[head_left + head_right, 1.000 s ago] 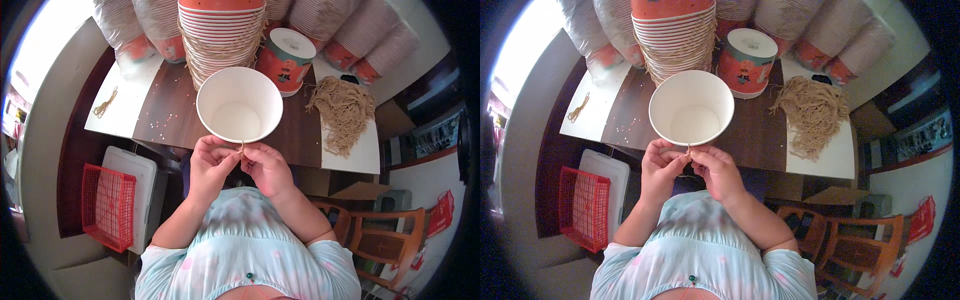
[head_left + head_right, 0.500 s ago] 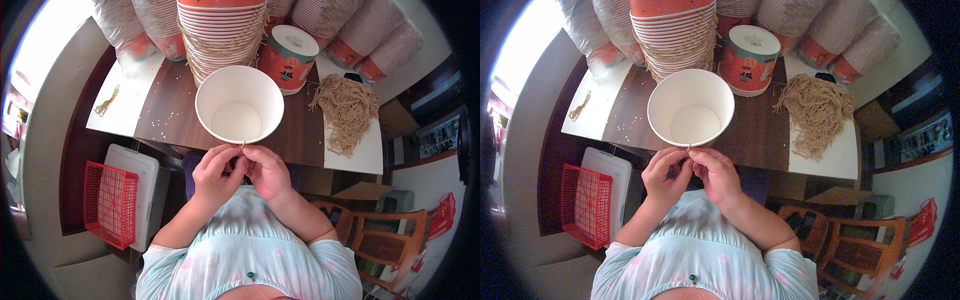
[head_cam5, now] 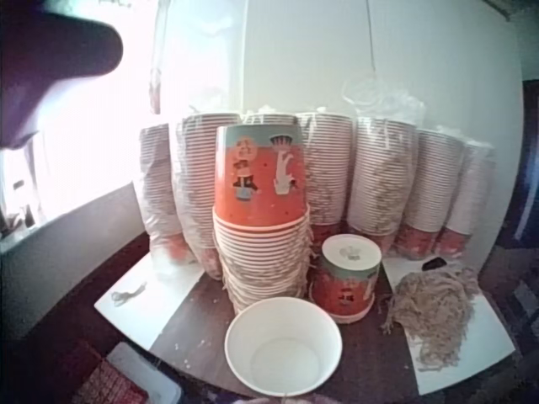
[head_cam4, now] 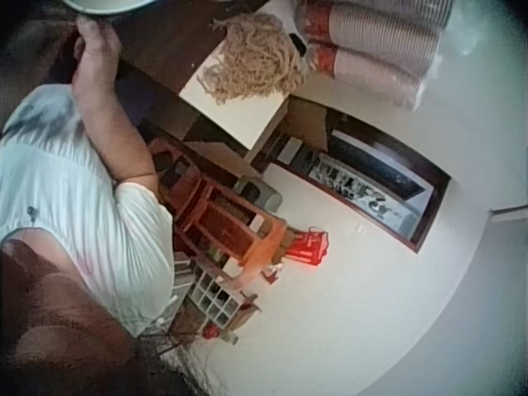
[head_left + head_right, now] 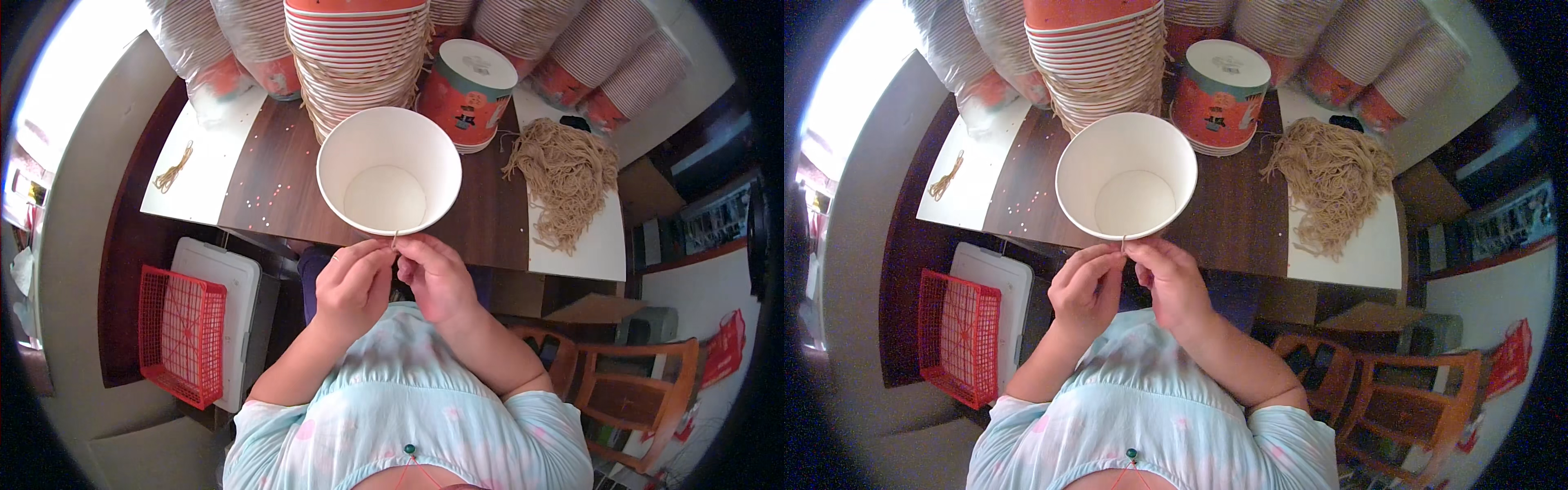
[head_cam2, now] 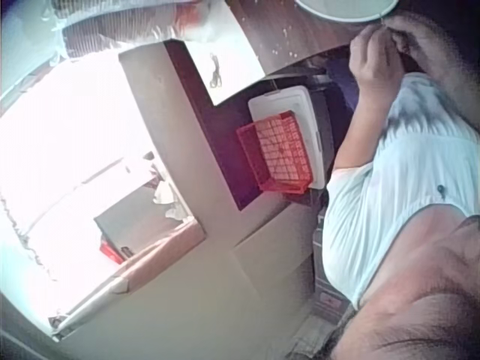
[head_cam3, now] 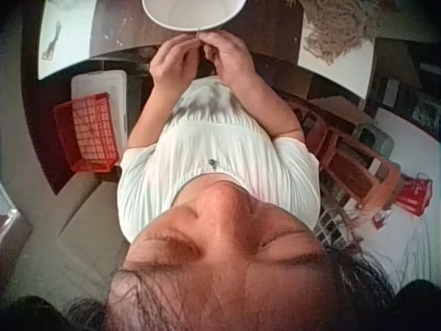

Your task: Attaching string handles to printed paper buckets by threading the string through pre-cut holes and tying knots.

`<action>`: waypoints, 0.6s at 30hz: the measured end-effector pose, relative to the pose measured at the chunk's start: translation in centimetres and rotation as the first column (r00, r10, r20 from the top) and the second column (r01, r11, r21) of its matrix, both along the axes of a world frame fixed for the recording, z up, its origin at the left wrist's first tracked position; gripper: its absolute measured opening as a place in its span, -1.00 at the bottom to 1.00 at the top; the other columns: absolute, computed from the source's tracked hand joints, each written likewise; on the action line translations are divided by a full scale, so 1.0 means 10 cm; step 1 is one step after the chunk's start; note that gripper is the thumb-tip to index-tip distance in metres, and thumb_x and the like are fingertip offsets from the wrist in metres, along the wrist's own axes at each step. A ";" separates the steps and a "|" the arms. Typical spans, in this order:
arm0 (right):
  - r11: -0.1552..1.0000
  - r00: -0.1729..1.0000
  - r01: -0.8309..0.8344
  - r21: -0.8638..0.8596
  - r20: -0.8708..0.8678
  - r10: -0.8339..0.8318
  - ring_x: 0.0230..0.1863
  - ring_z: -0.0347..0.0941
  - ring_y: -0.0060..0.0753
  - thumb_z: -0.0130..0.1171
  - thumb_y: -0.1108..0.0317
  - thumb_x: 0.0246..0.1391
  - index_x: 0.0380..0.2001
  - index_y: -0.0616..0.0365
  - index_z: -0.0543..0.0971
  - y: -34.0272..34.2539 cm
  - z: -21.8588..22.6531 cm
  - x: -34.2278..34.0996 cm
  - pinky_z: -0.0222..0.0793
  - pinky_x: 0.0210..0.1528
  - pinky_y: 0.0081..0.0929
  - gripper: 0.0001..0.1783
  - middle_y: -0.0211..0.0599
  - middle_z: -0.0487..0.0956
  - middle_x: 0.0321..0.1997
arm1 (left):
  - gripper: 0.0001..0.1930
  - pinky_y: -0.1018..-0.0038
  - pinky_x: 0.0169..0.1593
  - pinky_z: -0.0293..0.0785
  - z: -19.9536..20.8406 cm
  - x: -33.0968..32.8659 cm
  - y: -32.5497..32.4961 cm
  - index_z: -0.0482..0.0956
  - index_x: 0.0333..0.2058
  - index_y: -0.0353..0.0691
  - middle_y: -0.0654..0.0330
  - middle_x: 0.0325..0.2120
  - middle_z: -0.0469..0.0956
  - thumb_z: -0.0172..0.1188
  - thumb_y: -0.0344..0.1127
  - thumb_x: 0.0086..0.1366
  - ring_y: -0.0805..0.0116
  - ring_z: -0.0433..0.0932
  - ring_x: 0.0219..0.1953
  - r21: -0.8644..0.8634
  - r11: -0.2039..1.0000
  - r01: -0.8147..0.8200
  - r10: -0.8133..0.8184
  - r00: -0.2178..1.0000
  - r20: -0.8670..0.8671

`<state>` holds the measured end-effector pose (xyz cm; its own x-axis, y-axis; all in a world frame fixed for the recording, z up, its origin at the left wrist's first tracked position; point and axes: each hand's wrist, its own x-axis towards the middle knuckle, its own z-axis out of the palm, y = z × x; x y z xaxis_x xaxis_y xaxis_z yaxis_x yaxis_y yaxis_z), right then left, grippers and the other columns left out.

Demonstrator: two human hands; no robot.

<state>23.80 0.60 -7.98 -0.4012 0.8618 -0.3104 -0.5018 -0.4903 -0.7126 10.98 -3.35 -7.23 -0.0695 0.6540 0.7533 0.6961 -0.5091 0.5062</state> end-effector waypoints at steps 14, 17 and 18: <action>0.434 0.465 -0.310 0.846 0.533 -0.707 -0.28 0.43 -0.18 0.23 0.39 -0.04 -0.30 0.11 0.48 0.10 0.10 0.10 0.27 -0.24 -0.30 -0.79 -0.24 0.47 -0.25 | -0.92 0.71 -0.49 0.34 0.16 -0.12 -0.11 0.54 -0.35 -0.38 0.34 -0.46 0.56 0.14 -0.48 0.25 0.71 0.42 -0.50 -0.481 0.698 0.531 0.055 0.630 0.775; 0.227 0.450 -0.444 0.867 0.435 -0.780 -0.22 0.42 -0.26 0.29 0.37 -0.16 -0.05 0.06 0.48 0.02 0.22 0.22 0.24 -0.18 -0.27 -0.50 -0.26 0.44 -0.04 | -0.88 0.72 -0.46 0.36 0.14 -0.14 -0.17 0.56 -0.27 -0.38 0.32 -0.48 0.57 0.13 -0.46 0.27 0.70 0.41 -0.50 -0.489 0.662 0.568 0.109 0.573 0.812; 0.134 0.491 -0.488 0.863 0.398 -0.775 -0.20 0.42 -0.27 0.30 0.38 -0.20 -0.03 0.05 0.48 0.02 0.24 0.23 0.24 -0.17 -0.26 -0.46 -0.27 0.43 -0.01 | -0.88 0.70 -0.44 0.37 0.14 -0.16 -0.20 0.56 -0.28 -0.39 0.30 -0.48 0.57 0.13 -0.45 0.27 0.68 0.43 -0.50 -0.538 0.632 0.558 0.118 0.617 0.778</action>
